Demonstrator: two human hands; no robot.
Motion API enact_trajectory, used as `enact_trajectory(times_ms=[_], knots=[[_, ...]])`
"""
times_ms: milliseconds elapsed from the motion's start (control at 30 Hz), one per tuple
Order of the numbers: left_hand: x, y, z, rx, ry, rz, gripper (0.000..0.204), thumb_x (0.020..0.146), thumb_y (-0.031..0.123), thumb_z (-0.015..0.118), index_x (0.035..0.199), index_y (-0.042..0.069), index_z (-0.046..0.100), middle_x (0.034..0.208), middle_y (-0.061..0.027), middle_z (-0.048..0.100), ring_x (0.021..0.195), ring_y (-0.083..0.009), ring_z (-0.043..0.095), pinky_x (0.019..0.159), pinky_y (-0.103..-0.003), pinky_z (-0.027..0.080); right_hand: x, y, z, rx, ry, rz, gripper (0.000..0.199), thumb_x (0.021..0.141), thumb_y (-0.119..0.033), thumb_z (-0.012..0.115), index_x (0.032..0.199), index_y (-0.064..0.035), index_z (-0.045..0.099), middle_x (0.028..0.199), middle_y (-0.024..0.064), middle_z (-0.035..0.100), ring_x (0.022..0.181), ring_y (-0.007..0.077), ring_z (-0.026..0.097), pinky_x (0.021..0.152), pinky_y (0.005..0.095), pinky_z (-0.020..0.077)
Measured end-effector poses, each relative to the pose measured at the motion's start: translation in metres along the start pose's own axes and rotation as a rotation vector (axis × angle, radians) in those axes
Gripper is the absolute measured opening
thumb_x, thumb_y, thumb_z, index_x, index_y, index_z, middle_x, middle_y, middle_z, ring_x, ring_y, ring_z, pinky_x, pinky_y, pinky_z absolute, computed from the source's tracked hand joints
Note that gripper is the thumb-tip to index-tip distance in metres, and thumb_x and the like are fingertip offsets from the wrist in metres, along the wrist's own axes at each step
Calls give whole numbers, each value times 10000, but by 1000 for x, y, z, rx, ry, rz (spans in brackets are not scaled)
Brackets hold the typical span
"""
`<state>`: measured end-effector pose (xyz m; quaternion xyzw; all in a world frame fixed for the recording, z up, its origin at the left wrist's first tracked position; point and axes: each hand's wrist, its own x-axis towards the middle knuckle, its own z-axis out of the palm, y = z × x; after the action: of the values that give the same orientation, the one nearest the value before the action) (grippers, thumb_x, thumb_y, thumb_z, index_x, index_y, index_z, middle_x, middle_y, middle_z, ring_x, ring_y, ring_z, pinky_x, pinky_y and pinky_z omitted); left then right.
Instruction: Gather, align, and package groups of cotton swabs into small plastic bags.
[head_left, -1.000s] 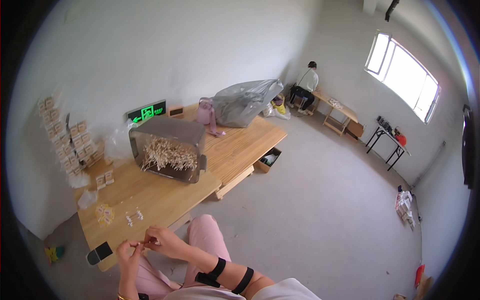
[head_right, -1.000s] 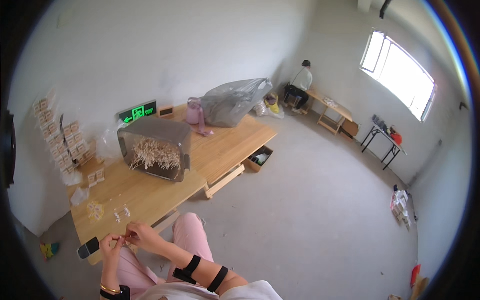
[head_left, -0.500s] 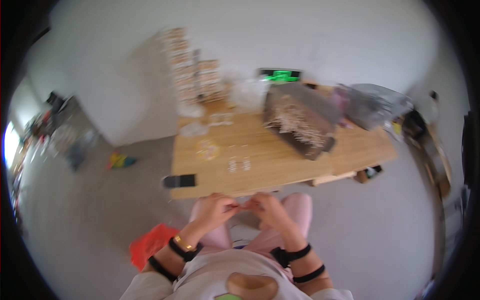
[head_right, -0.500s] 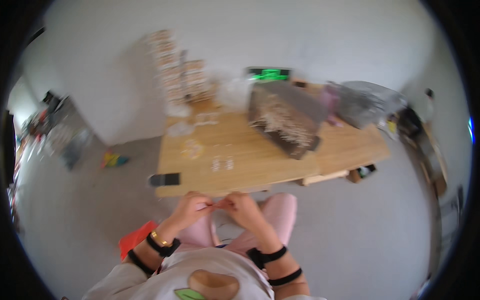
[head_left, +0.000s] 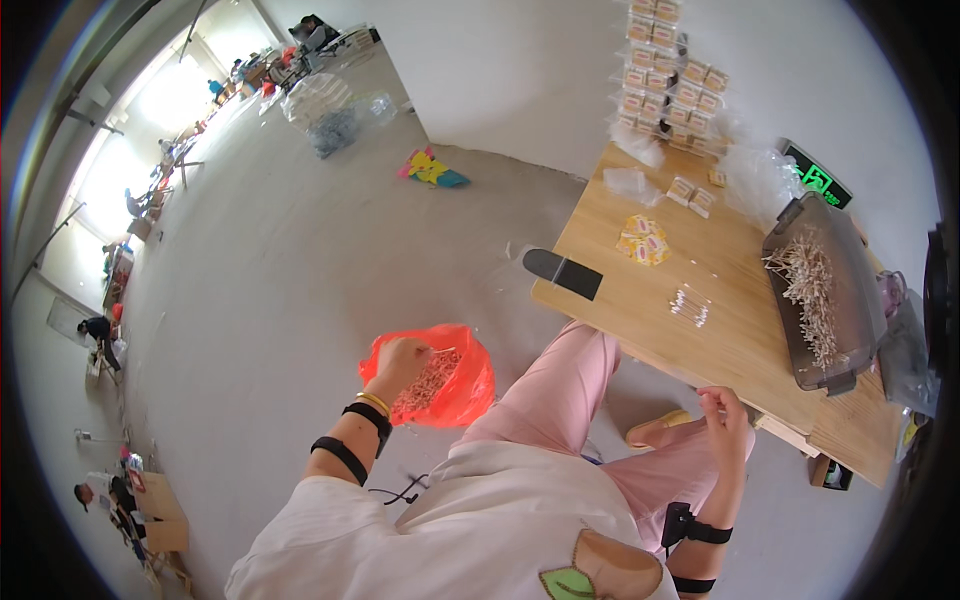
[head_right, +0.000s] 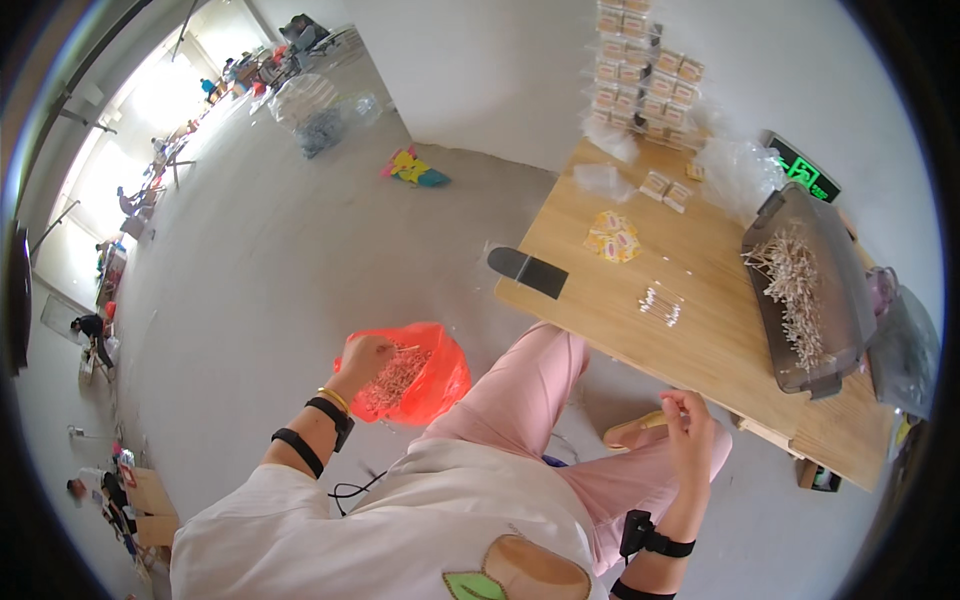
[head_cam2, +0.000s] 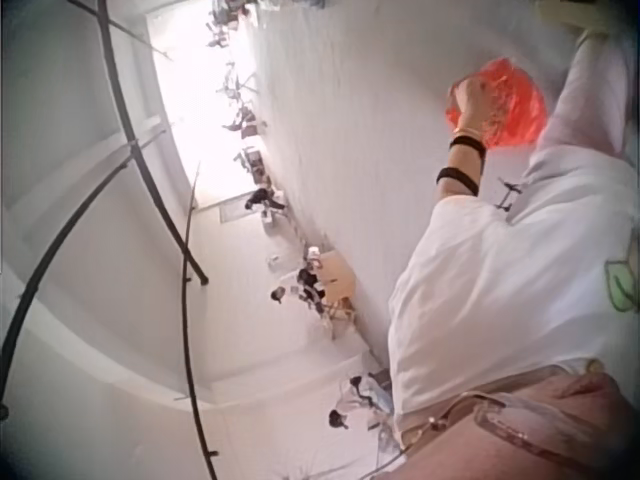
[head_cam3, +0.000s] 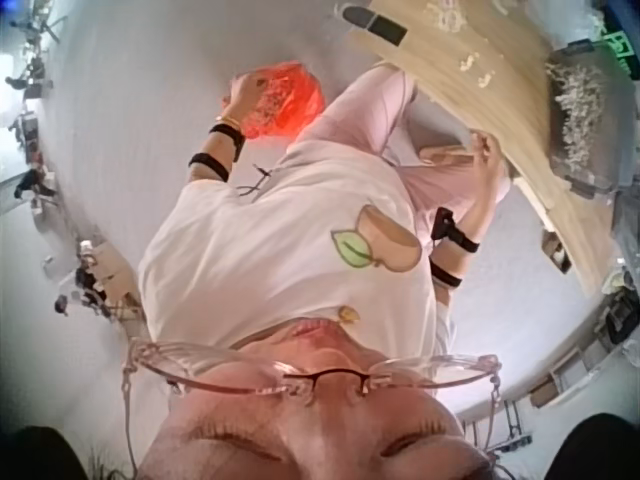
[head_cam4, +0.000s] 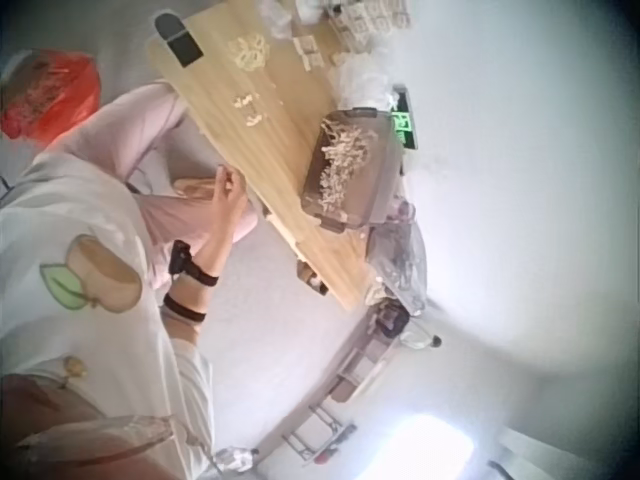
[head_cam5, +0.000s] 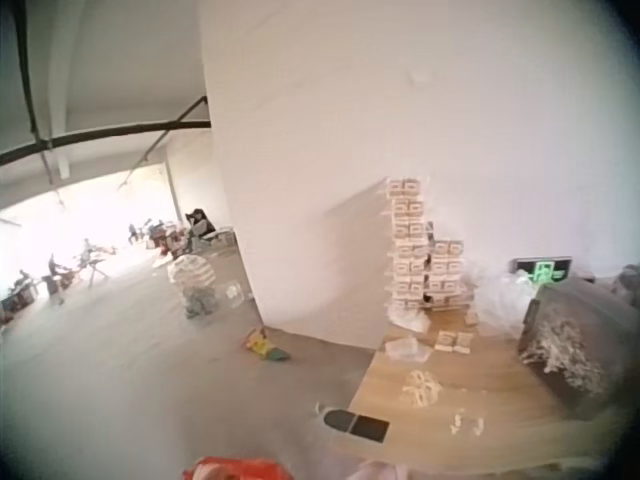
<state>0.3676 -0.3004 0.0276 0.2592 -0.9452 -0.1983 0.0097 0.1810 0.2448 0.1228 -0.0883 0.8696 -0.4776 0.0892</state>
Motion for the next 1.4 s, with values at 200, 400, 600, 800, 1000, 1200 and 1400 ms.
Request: enact_trajectory(times_ms=[200, 400, 600, 800, 1000, 1200, 1400], knots=[[15, -12, 5, 217, 42, 63, 205, 860, 263, 747, 944, 80, 782, 944, -137, 766, 885, -342, 728, 795, -434, 567, 8, 19, -10, 7, 57, 19, 171, 1004, -190, 671, 1050, -34, 724, 981, 65, 735, 921, 173, 685, 825, 304, 522], [63, 109, 20, -169, -54, 173, 202, 896, 236, 737, 952, 43, 759, 916, -158, 761, 897, -324, 739, 792, -418, 572, 18, 18, 4, 38, 56, -40, 183, 990, -182, 685, 1064, -18, 716, 1012, 98, 728, 947, 217, 689, 812, 327, 523], [95, 285, 51, -467, -196, 635, 183, 922, 207, 713, 1022, 55, 730, 991, -129, 737, 897, -308, 733, 785, -403, 570, 11, 28, 0, 30, 88, 48, 169, 1002, -137, 659, 1076, 7, 709, 1001, 90, 746, 917, 190, 681, 833, 306, 522], [140, 395, 118, -373, -223, 792, 258, 922, 231, 716, 1144, 100, 700, 1170, -113, 683, 1128, -339, 625, 983, -469, 493, 1, 43, -10, 12, 119, 88, 205, 990, -178, 678, 1061, 12, 707, 984, 120, 693, 860, 240, 658, 778, 340, 514], [202, 453, 167, -246, -82, 787, 258, 937, 210, 682, 1172, 106, 694, 1194, -104, 661, 1157, -356, 595, 1008, -478, 481, -2, 66, -19, 109, 157, 151, 141, 996, -113, 652, 1070, -11, 716, 1015, 101, 721, 919, 208, 669, 787, 323, 506], [239, 474, 205, -153, -100, 782, 241, 939, 191, 668, 1174, 164, 713, 1203, -67, 654, 1179, -317, 571, 1017, -486, 454, 1, 79, -31, 118, 184, 187, 209, 1008, -189, 661, 1079, 3, 702, 984, 129, 693, 896, 235, 679, 775, 348, 516], [233, 485, 210, -149, -132, 737, 80, 924, 215, 702, 994, 185, 725, 1092, -24, 648, 1147, -280, 566, 1014, -484, 402, 18, 90, -35, 133, 217, 216, 214, 1007, -197, 665, 1062, 8, 691, 988, 139, 694, 892, 252, 682, 771, 348, 517]])
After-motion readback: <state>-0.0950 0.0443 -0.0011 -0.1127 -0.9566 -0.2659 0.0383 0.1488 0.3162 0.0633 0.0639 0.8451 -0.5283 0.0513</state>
